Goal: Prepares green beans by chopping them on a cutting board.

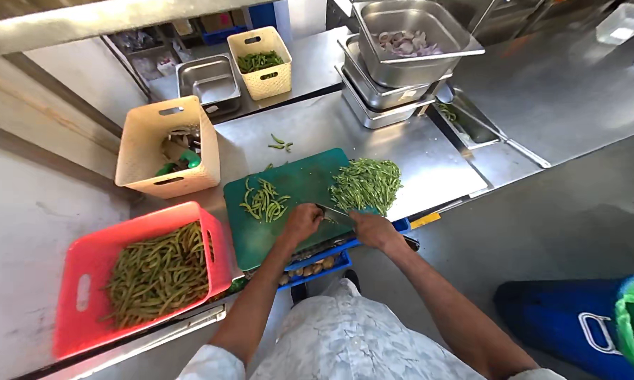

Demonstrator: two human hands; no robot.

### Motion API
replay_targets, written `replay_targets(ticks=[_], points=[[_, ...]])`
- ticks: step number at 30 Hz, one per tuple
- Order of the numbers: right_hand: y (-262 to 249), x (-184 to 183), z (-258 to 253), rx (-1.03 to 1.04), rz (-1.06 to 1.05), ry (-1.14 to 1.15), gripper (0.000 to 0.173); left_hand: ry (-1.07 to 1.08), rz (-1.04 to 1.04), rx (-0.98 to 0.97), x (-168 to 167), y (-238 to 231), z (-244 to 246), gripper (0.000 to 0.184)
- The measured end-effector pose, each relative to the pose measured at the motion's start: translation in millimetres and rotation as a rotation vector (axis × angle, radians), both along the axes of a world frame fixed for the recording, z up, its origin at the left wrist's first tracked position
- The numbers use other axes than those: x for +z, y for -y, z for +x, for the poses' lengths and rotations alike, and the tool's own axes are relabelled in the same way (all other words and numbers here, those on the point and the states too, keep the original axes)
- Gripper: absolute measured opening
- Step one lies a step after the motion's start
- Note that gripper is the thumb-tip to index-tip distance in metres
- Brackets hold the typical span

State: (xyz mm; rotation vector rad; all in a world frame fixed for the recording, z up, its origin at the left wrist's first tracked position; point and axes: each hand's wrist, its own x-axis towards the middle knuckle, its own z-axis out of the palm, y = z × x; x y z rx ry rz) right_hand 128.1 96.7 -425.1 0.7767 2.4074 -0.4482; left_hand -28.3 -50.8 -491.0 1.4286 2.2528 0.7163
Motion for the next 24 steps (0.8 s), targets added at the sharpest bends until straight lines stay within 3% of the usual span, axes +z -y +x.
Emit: replay_targets(ticks=[4, 8, 13, 15, 20, 24], points=[[5.5, -16.8, -8.8, -0.039, -0.082, 0.001, 0.042, -0.015, 0.007, -0.042, 2.2, -2.4, -1.1, 0.011], [-0.6, 3.1, -10.0, 0.019, -0.058, 0.029, 0.038, -0.006, 0.037, -0.04, -15.0, -2.5, -7.5, 0.014], [2.2, -31.0, -15.3, -0.021, -0.117, -0.003, 0.042, -0.009, 0.127, -0.068, -23.8, -2.1, -11.1, 0.013], [-4.6, -31.7, -12.4, -0.015, -0.096, -0.045, 0.042, -0.011, 0.11, 0.024, -14.9, 7.5, -11.8, 0.018], [-1.5, -17.7, 5.6, -0.083, -0.128, -0.167, 0.038, -0.142, -0.065, 0.524, 16.1, 33.5, -44.8, 0.028], [19.6, -33.3, 16.6, -0.028, -0.245, -0.094, 0.049, -0.147, -0.299, 0.515, 17.6, 39.9, -63.8, 0.025]])
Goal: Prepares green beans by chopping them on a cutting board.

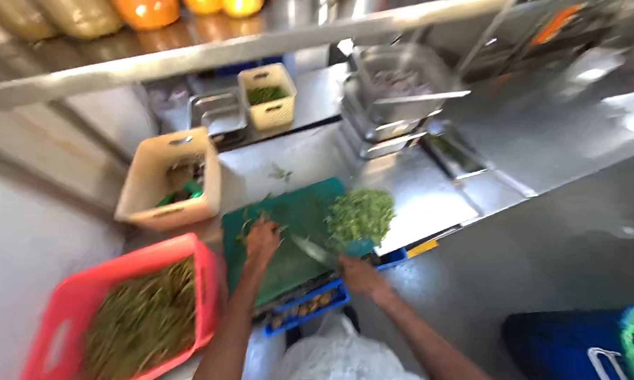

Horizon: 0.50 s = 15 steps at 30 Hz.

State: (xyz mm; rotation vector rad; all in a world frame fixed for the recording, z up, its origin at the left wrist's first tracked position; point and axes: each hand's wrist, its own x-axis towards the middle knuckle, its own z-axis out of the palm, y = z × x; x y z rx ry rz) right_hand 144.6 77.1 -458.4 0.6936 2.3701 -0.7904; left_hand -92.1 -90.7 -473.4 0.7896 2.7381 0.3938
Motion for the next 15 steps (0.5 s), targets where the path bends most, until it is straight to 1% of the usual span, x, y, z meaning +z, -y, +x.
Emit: replay_targets(ticks=[2, 4, 6, 8, 10, 12, 13, 15], points=[[-10.9, -1.0, -1.4, -0.073, 0.027, 0.002, 0.053, -0.034, -0.039, -0.046, -7.6, -7.5, -10.4, 0.027], [-23.7, 3.9, -5.0, -0.138, 0.04, 0.016, 0.055, -0.07, -0.009, -0.056, -14.4, -5.1, -15.5, 0.028], [-31.8, 8.1, -5.3, -0.175, 0.042, 0.017, 0.058, -0.162, 0.128, -0.079, -20.1, 1.2, -16.5, 0.025], [-33.7, 8.1, -4.5, -0.191, 0.042, -0.014, 0.054, -0.268, 0.311, -0.176, -17.7, 1.4, -12.8, 0.024], [-28.1, 9.3, -3.8, -0.189, 0.003, -0.023, 0.056, -0.237, 0.39, -0.332, -9.8, -6.0, 5.1, 0.024], [-20.4, 2.5, -4.7, -0.18, -0.013, -0.031, 0.058, -0.114, 0.31, -0.499, -12.2, -18.1, 27.8, 0.024], [-18.1, -2.0, -5.2, -0.181, -0.008, -0.041, 0.058, -0.07, 0.266, -0.56, -20.9, -24.3, 37.6, 0.023], [-17.8, -2.1, -6.3, -0.185, 0.005, -0.044, 0.058, -0.042, 0.28, -0.593, -45.4, -34.3, 49.0, 0.02]])
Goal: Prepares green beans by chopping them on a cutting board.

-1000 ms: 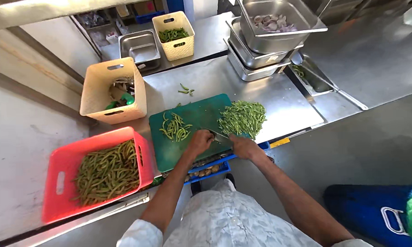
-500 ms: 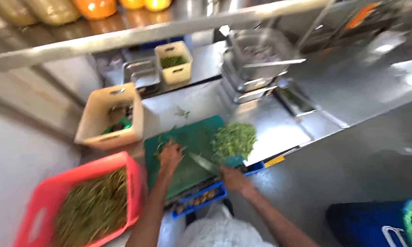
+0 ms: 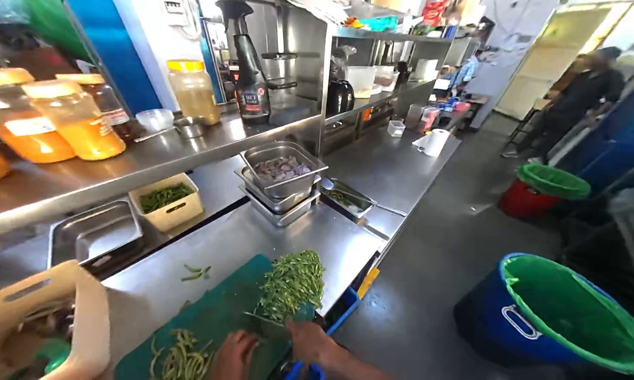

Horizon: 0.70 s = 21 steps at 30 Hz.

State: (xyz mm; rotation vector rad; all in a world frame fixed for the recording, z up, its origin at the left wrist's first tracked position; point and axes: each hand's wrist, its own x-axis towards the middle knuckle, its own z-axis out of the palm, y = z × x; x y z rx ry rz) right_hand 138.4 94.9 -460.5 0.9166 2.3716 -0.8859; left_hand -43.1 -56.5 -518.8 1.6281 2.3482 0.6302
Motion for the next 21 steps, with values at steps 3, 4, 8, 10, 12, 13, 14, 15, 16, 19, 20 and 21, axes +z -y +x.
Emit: replay_targets(ticks=[3, 4, 8, 10, 12, 13, 14, 15, 16, 19, 20, 21], points=[[-2.7, 12.1, 3.4, 0.013, 0.036, 0.024, 0.06, 0.044, 0.047, 0.045, -7.2, -8.2, 2.6, 0.022], [-2.6, 14.3, 4.6, 0.027, 0.044, 0.035, 0.06, 0.08, -0.007, 0.06, 2.8, -7.6, 2.9, 0.026], [-1.7, 4.8, -0.1, 0.063, 0.073, 0.04, 0.051, 0.128, -0.038, 0.089, 15.4, -1.4, 0.7, 0.017], [-3.6, -0.8, -0.1, 0.06, 0.103, 0.031, 0.047, 0.113, -0.02, 0.043, 12.1, -5.6, 2.2, 0.015], [-5.6, 6.7, -1.7, 0.093, 0.156, 0.067, 0.044, 0.086, -0.012, -0.031, 8.9, -14.8, 1.7, 0.016], [-6.2, 15.0, -1.6, 0.107, 0.181, 0.087, 0.043, 0.066, -0.003, -0.067, 8.8, -18.9, 1.9, 0.015], [-6.5, 24.8, -0.9, 0.116, 0.204, 0.105, 0.042, 0.05, -0.005, -0.09, 11.6, -22.3, 2.6, 0.014], [-6.1, 33.1, -0.3, 0.122, 0.223, 0.122, 0.043, 0.04, -0.006, -0.104, 15.2, -24.6, 3.6, 0.013], [-5.1, 36.0, -0.4, 0.127, 0.235, 0.138, 0.042, 0.041, -0.005, -0.112, 17.6, -25.8, 4.4, 0.012], [-3.0, 16.2, -8.3, 0.107, 0.186, 0.145, 0.038, 0.08, 0.024, -0.139, 10.4, -27.7, -0.5, 0.013], [-5.2, 16.0, -12.1, 0.118, 0.181, 0.155, 0.039, 0.095, 0.028, -0.137, 9.3, -28.6, -1.9, 0.013], [-7.6, 22.1, -14.6, 0.136, 0.186, 0.163, 0.041, 0.105, 0.029, -0.131, 9.6, -29.0, -2.5, 0.013]])
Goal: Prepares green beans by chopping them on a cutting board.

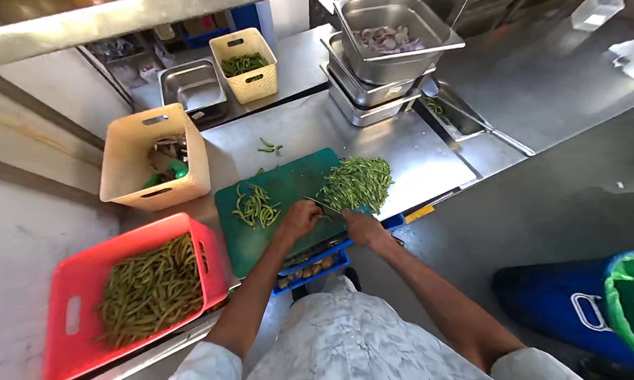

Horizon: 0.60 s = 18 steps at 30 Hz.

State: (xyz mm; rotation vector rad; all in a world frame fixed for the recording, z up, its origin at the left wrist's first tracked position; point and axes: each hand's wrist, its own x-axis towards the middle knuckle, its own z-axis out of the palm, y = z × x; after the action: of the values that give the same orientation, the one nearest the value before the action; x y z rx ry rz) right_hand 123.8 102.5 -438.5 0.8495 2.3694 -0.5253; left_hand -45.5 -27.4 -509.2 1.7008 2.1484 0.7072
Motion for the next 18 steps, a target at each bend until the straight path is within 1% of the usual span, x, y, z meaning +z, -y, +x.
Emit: replay_targets(ticks=[3, 5, 7, 8, 12, 15, 16, 18], points=[[-1.0, 20.5, 1.2, 0.036, 0.017, 0.022, 0.044, 0.023, -0.024, 0.007, 4.1, 1.0, 0.9, 0.014], [4.5, 10.6, 1.7, 0.015, 0.014, 0.022, 0.044, 0.014, 0.01, 0.006, 0.4, 2.1, 2.5, 0.013], [3.3, -5.0, -1.0, -0.001, -0.008, 0.004, 0.039, 0.018, 0.015, 0.009, -0.9, 1.1, 2.6, 0.013], [0.0, -4.4, -2.7, 0.013, -0.005, 0.003, 0.039, 0.027, 0.013, 0.013, 0.3, 0.7, 3.1, 0.013], [-2.7, 17.1, -2.7, 0.053, 0.012, 0.034, 0.043, 0.041, 0.04, 0.025, -1.3, 4.4, 4.6, 0.013], [5.6, -5.5, -4.3, 0.009, -0.026, 0.026, 0.043, 0.021, 0.057, 0.031, -7.8, 5.6, 7.4, 0.013], [2.0, -7.9, -6.8, 0.014, -0.03, 0.019, 0.042, 0.016, 0.056, 0.033, -6.7, 4.2, 6.7, 0.013], [-5.1, 1.4, -6.9, 0.059, -0.021, 0.023, 0.041, 0.021, 0.038, 0.039, -2.9, 4.6, 8.0, 0.014]])
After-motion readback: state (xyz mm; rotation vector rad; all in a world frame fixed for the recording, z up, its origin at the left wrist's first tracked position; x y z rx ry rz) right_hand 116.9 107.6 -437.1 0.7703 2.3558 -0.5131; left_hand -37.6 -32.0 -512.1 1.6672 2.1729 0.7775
